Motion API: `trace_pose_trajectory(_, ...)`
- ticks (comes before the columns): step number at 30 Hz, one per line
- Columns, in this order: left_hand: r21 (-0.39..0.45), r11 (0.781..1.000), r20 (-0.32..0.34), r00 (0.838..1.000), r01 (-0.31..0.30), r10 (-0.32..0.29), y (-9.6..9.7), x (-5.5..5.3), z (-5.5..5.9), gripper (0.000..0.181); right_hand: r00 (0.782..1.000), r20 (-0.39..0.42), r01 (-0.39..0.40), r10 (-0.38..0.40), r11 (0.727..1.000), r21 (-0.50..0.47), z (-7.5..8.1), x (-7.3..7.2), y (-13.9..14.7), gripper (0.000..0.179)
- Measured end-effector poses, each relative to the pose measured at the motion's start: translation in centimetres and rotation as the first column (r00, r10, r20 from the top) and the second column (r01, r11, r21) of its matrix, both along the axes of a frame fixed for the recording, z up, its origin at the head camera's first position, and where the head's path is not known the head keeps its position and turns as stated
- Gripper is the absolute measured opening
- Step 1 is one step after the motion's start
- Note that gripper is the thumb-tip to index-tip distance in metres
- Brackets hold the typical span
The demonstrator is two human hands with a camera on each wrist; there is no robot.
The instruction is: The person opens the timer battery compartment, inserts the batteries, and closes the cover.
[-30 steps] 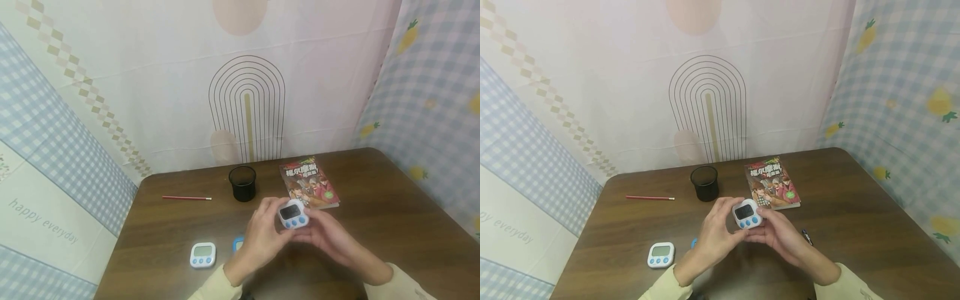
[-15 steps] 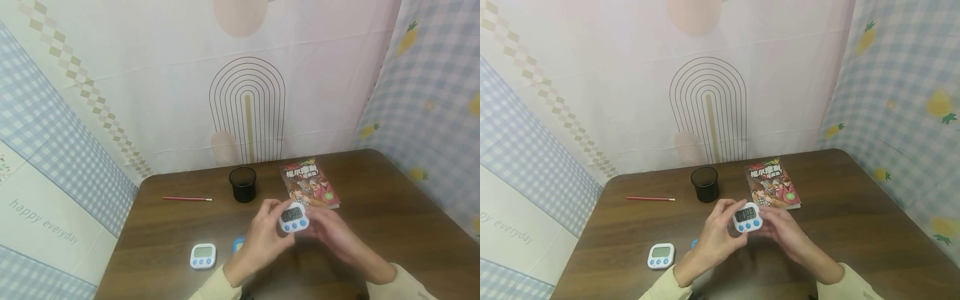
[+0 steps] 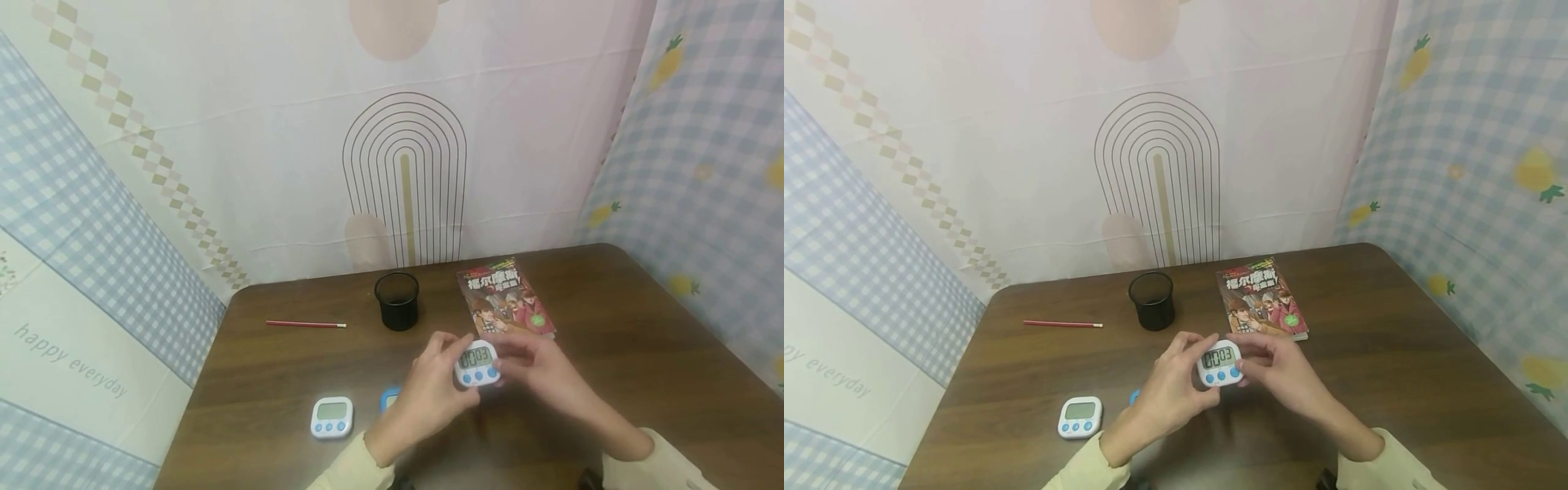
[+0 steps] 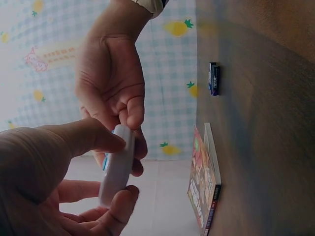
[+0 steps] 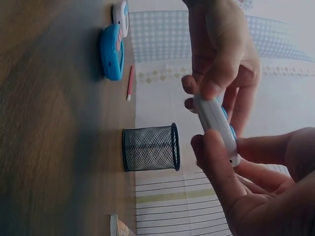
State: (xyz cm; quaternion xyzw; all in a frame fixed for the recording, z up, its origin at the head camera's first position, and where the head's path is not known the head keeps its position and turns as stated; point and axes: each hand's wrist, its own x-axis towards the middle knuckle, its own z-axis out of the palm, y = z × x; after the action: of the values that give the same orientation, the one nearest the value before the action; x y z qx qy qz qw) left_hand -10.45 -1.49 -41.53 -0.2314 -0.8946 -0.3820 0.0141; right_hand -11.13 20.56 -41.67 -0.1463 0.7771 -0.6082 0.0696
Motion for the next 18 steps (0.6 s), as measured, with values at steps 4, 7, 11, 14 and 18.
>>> trace_pose_trajectory(4,-0.032,0.999,0.053,0.999,-0.01,0.012,0.1,0.0,-0.1,0.084,0.998,-0.02,-0.057,0.059,0.996,0.071,-0.3,-0.3,0.2,0.047)
trace_pose_trajectory(7,-0.051,0.999,0.058,0.998,-0.009,0.012,0.1,-0.1,-0.4,0.083,0.996,-0.015,-0.085,0.087,0.99,0.115,-0.5,-0.5,0.3,0.049)
trace_pose_trajectory(11,-0.068,0.998,0.074,0.997,-0.001,0.006,0.2,0.0,-0.7,0.083,0.996,0.015,-0.094,0.093,0.989,0.113,-0.8,-0.6,0.2,0.051)
trace_pose_trajectory(14,-0.085,0.996,0.088,0.996,0.005,0.003,0.3,0.0,-1.0,0.083,0.995,0.038,-0.096,0.093,0.989,0.113,-1.1,-0.6,0.0,0.054)
trace_pose_trajectory(18,-0.123,0.992,0.095,0.995,0.013,-0.001,0.5,-0.1,-1.6,0.082,0.991,0.055,-0.125,0.118,0.983,0.135,-1.7,-0.8,0.1,0.056)
